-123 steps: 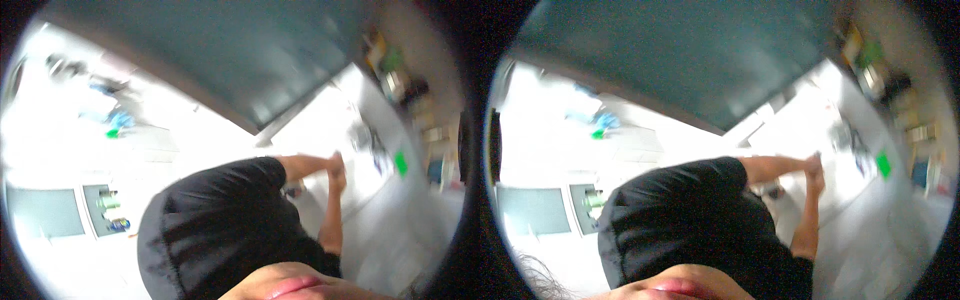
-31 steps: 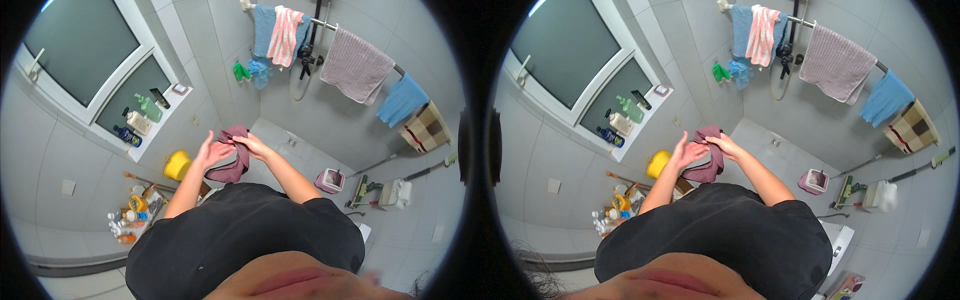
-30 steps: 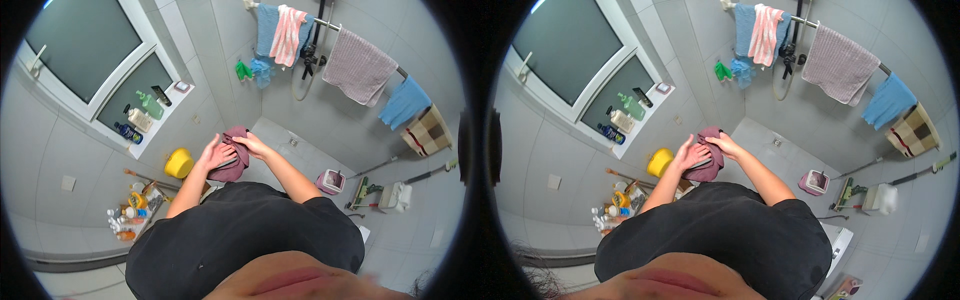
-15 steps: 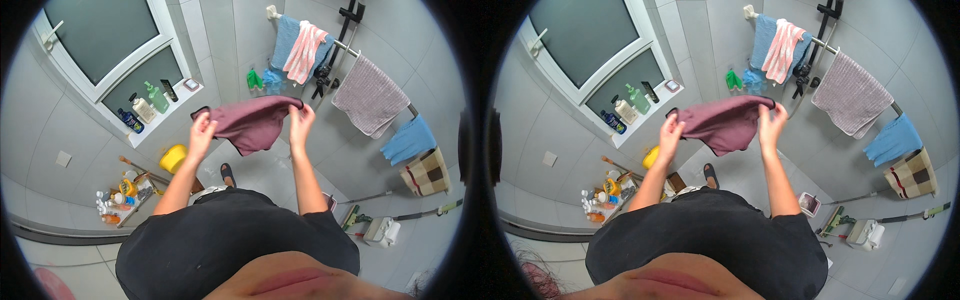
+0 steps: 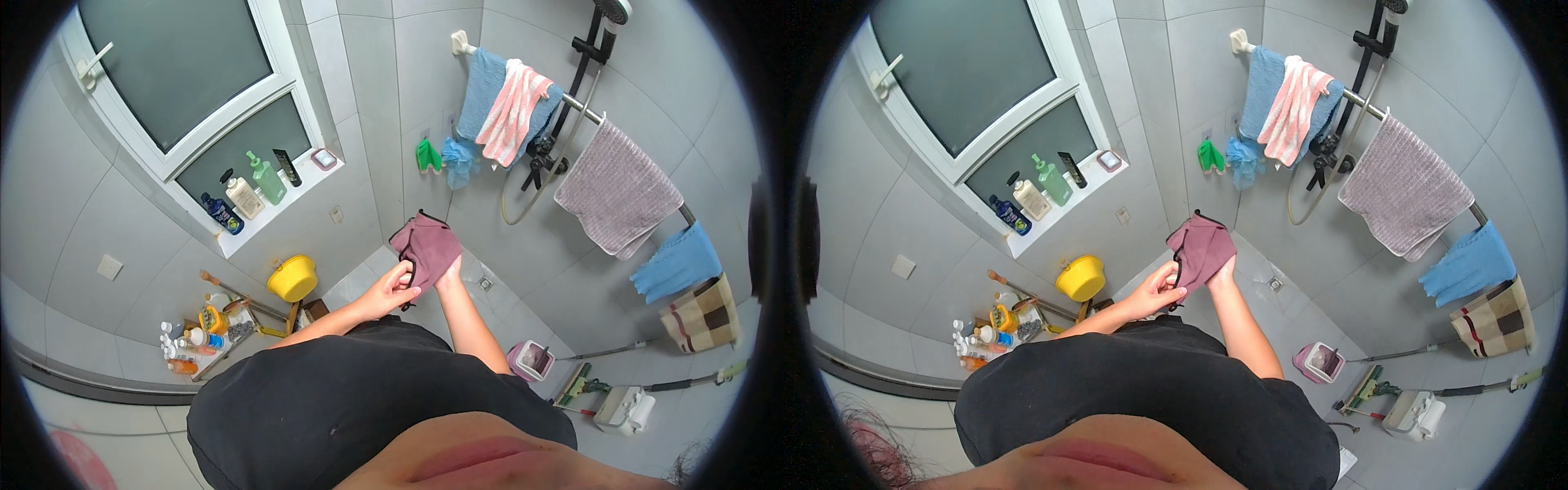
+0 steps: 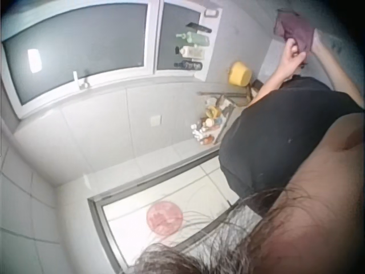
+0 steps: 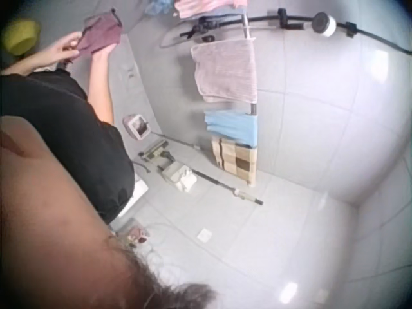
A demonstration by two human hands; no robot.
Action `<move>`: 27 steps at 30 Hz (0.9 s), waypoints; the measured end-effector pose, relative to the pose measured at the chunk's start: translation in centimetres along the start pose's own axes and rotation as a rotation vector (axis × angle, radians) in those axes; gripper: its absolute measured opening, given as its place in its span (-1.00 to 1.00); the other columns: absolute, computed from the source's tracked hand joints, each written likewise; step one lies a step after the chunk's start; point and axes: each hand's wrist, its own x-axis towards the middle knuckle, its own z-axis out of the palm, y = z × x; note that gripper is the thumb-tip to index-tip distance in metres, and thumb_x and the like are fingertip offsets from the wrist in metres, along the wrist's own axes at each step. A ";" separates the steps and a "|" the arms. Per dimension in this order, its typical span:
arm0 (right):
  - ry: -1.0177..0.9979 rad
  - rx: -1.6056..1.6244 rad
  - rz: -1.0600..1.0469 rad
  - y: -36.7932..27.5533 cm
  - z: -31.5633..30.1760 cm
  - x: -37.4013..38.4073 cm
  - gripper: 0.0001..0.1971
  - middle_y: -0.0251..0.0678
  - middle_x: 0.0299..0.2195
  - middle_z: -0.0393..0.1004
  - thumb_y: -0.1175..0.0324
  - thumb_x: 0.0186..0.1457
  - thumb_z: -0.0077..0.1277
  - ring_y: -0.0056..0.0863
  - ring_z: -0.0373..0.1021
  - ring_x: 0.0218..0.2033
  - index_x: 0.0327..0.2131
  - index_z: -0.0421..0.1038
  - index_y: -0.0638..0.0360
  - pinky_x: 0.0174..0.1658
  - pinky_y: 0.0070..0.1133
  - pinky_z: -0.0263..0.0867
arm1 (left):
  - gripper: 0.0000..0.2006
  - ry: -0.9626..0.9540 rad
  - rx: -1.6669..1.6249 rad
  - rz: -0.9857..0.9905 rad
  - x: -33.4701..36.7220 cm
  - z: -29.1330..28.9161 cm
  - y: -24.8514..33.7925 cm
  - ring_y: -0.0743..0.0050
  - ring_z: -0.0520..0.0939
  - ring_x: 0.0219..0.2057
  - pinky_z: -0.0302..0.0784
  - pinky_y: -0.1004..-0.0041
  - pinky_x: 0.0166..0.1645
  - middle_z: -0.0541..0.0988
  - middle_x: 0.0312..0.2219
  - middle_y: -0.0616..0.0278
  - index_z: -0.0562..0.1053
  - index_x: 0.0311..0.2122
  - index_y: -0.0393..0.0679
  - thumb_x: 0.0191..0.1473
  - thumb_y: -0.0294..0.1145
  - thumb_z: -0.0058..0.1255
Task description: The person cleans a bathroom by scrubbing a small plastic container with a steel wool pad under running water, then wipes the sink and surrounding tiled walls with a cloth. The person rinses the cloth and hangs it on a towel rack.
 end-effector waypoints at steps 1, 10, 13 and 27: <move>0.023 0.180 0.022 0.2 1.3 0.8 -0.39 -0.08 0.27 0.29 -0.07 0.37 -0.40 -0.06 0.24 0.28 0.27 0.23 0.14 0.34 -0.12 0.15 | -0.79 -0.034 0.003 0.028 0.0 -0.6 0.0 0.82 0.28 -0.46 0.25 0.64 -0.38 0.29 -0.44 0.52 0.26 -0.09 -0.10 0.31 -0.46 0.05; 0.246 -0.289 -0.124 1.1 2.6 14.8 -0.44 -0.12 0.16 0.37 -0.05 0.40 -0.26 -0.13 0.33 0.16 0.24 0.24 0.15 0.25 -0.20 0.27 | -0.46 -0.085 0.065 -0.130 1.7 -13.3 -1.5 0.44 0.65 -0.04 0.56 0.48 -0.07 0.40 0.19 0.18 0.14 0.38 -0.11 0.35 -0.47 -0.06; 0.473 -1.260 -0.240 0.9 -4.6 24.1 -0.53 -0.23 0.11 0.41 0.02 0.33 -0.07 -0.20 0.32 0.14 0.13 0.32 0.15 0.25 -0.20 0.21 | -0.44 0.115 0.241 0.033 4.5 -18.6 -0.5 0.48 0.64 -0.07 0.56 0.48 -0.08 0.41 0.18 0.19 0.14 0.38 -0.08 0.34 -0.47 -0.04; 0.311 -2.691 -0.806 -3.1 2.1 50.9 -0.76 -0.01 -0.61 0.52 0.44 -0.02 0.00 -0.02 0.50 -0.55 -0.69 0.54 0.25 -0.42 -0.17 0.37 | -0.61 0.197 0.535 0.334 14.8 -38.9 11.4 0.43 0.59 -0.10 0.53 0.45 -0.08 0.44 0.07 0.20 0.40 0.19 -0.04 0.26 -0.51 0.02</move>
